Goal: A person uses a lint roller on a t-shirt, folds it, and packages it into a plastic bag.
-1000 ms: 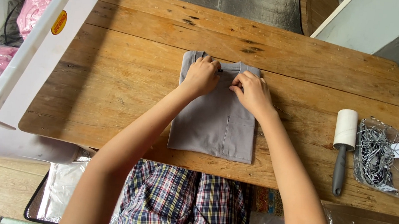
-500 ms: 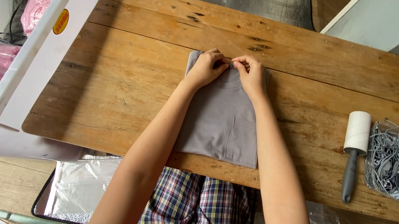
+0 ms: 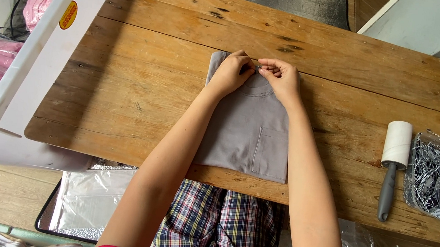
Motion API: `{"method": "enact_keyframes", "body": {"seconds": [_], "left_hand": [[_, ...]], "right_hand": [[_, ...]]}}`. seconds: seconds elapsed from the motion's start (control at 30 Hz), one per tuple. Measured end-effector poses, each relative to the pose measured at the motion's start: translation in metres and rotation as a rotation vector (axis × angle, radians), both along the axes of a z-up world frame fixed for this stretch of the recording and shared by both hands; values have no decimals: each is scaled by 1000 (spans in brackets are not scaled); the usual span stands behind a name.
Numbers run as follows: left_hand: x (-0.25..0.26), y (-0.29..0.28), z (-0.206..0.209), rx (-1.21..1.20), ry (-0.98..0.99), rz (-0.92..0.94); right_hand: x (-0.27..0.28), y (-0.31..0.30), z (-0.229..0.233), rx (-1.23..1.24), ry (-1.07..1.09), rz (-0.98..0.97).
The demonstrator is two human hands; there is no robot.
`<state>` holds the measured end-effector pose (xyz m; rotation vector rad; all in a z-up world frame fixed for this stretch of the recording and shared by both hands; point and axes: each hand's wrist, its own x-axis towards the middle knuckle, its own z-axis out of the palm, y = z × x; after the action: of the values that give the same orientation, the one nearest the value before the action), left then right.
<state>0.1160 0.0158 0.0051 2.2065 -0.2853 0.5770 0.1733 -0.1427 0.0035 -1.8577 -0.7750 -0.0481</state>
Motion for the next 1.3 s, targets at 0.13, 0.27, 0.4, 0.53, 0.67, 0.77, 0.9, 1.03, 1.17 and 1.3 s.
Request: {"method": "enact_keyframes", "body": {"seconds": [0.13,0.27,0.4,0.53,0.67,0.77,0.9,1.03,1.17,1.3], "left_hand": [[3,0,-1,10,2,9],[3,0,-1,28,15,32],[3,-1,0,22,20,29],[3,-1,-2,26,13,39],[4,-1,-3,32,-1,41],[1,-1,0,28,-6,39],[2,-2,-1,36,-4,38],[1,-2,-1,29,-5,40],[3,-1,-3,24,-17,35],[2,-1,-1,28,-23,26]], "right_hand": [[0,-1,2,22,31,5],[-1,-1,4,38,41,-6],[-11,-2,14,23,14,-43],[-8,-3,9,-41,-75,-65],[-6,-3,7,-101,-176,-58],[-7,-3,8,-113,-197,-48],[-4,-3,3,-115,-214,-43],[-6,-3,7,-128,-221,-39],[-10,-2,11,-138,-239,-35],[-10,-1,10,-139,-247,-45]]}}
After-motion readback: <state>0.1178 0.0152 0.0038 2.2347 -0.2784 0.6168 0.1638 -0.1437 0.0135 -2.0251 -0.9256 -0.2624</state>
